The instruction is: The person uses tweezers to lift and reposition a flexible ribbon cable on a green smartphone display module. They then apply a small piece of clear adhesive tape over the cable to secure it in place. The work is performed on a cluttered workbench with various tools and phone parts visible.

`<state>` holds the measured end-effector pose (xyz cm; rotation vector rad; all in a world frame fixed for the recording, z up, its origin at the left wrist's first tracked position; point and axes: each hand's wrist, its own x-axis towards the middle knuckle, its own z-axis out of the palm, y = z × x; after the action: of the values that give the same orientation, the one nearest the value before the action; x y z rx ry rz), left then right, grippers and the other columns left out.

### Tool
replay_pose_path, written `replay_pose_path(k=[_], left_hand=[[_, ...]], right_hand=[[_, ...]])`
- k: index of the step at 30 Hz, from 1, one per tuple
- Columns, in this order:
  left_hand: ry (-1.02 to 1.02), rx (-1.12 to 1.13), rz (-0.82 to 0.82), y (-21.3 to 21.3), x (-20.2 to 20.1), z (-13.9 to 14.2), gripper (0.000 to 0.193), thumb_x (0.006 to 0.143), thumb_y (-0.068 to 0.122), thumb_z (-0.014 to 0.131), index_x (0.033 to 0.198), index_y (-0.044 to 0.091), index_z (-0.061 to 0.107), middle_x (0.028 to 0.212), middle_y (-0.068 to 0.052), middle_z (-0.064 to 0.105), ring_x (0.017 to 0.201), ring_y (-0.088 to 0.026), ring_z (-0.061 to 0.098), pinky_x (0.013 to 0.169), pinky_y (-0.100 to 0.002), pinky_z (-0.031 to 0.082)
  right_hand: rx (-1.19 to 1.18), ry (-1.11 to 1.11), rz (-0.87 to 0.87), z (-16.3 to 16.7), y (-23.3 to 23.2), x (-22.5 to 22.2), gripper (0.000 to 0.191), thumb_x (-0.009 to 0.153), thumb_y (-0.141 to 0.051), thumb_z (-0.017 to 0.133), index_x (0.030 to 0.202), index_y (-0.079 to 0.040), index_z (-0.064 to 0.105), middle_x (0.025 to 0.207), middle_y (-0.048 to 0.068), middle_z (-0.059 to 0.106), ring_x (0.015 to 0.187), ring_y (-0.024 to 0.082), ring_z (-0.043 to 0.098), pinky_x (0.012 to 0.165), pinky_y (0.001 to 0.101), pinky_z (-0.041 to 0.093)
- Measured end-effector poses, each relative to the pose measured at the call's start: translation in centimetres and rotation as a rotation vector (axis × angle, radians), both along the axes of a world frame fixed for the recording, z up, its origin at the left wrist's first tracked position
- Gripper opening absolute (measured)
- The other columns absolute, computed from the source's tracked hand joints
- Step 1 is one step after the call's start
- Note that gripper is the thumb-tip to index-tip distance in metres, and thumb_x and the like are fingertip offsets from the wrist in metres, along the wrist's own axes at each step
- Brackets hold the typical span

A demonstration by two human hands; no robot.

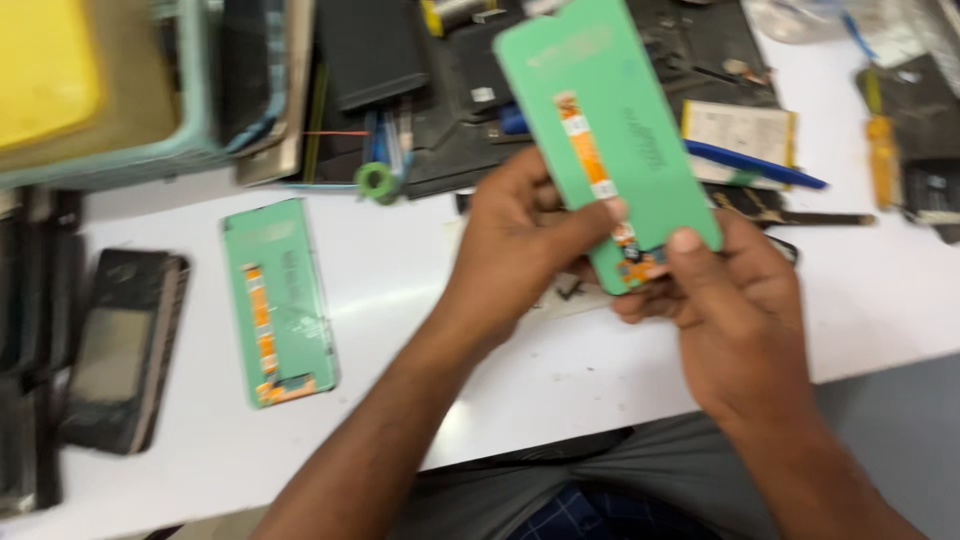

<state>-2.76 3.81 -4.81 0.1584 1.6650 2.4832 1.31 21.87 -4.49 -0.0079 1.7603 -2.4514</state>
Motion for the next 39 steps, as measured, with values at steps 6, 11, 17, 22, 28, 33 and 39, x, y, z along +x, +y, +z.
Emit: replay_pose_path(k=[6,11,17,22,28,33,39], left_hand=[[0.006,-0.121,-0.035,-1.2,1.1,0.7,0.03,0.095,0.012,0.071,0.12,-0.003,0.065,0.095,-0.014,0.075,0.077,-0.015,0.074,0.061,-0.028,0.065],[-0.003,-0.061,-0.035,-2.2,2.1,1.1,0.029,0.094,0.011,0.068,0.12,-0.003,0.063,0.094,-0.012,0.074,0.078,-0.014,0.074,0.062,-0.028,0.066],[0.011,-0.028,0.025,-4.3,3.6,1.6,0.028,0.095,0.009,0.069,0.12,-0.003,0.064,0.093,-0.012,0.073,0.073,-0.013,0.069,0.056,-0.026,0.059],[0.066,-0.007,0.149,-8.6,4.7,2.6,0.024,0.093,0.007,0.071,0.114,-0.001,0.064,0.092,-0.011,0.075,0.072,-0.012,0.072,0.054,-0.026,0.06],[0.103,0.017,0.281,-15.9,6.6,4.2,0.026,0.091,0.004,0.07,0.115,-0.004,0.063,0.093,-0.013,0.075,0.073,-0.015,0.074,0.057,-0.028,0.063],[0.171,0.055,0.373,-21.1,9.7,4.6,0.024,0.097,0.001,0.066,0.119,-0.008,0.061,0.099,-0.016,0.075,0.08,-0.017,0.075,0.067,-0.03,0.065],[0.119,0.151,0.479,-25.8,13.8,2.9,0.018,0.098,-0.001,0.064,0.115,-0.006,0.061,0.099,-0.016,0.073,0.08,-0.017,0.072,0.071,-0.031,0.061]], right_hand=[[0.04,0.032,-0.03,0.6,-1.4,1.0,0.027,0.114,-0.017,0.054,0.128,0.006,0.058,0.103,0.017,0.07,0.084,0.023,0.07,0.078,0.0356,0.06],[0.064,0.06,0.03,1.0,-2.2,1.7,0.031,0.115,-0.017,0.053,0.131,0.008,0.057,0.102,0.017,0.069,0.088,0.023,0.07,0.081,0.0373,0.061],[0.045,0.055,0.099,1.0,-3.2,2.6,0.032,0.109,-0.019,0.054,0.126,0.007,0.059,0.102,0.019,0.07,0.083,0.025,0.071,0.077,0.0371,0.061],[0.094,0.073,0.275,0.6,-5.1,3.1,0.03,0.101,-0.011,0.059,0.124,0.009,0.06,0.105,0.021,0.07,0.086,0.026,0.072,0.076,0.0376,0.062],[0.572,0.077,0.452,1.4,-11.2,4.3,0.034,0.089,-0.011,0.069,0.121,0.001,0.069,0.1,0.011,0.072,0.081,0.018,0.071,0.068,0.0298,0.059],[0.844,0.43,0.537,1.3,-17.3,4.1,0.028,0.087,-0.013,0.072,0.113,-0.002,0.073,0.098,0.008,0.071,0.077,0.016,0.068,0.067,0.0302,0.056],[0.958,0.504,0.571,-0.8,-23.1,3.7,0.022,0.086,-0.013,0.074,0.105,-0.003,0.076,0.094,0.01,0.069,0.073,0.019,0.067,0.067,0.032,0.055]])
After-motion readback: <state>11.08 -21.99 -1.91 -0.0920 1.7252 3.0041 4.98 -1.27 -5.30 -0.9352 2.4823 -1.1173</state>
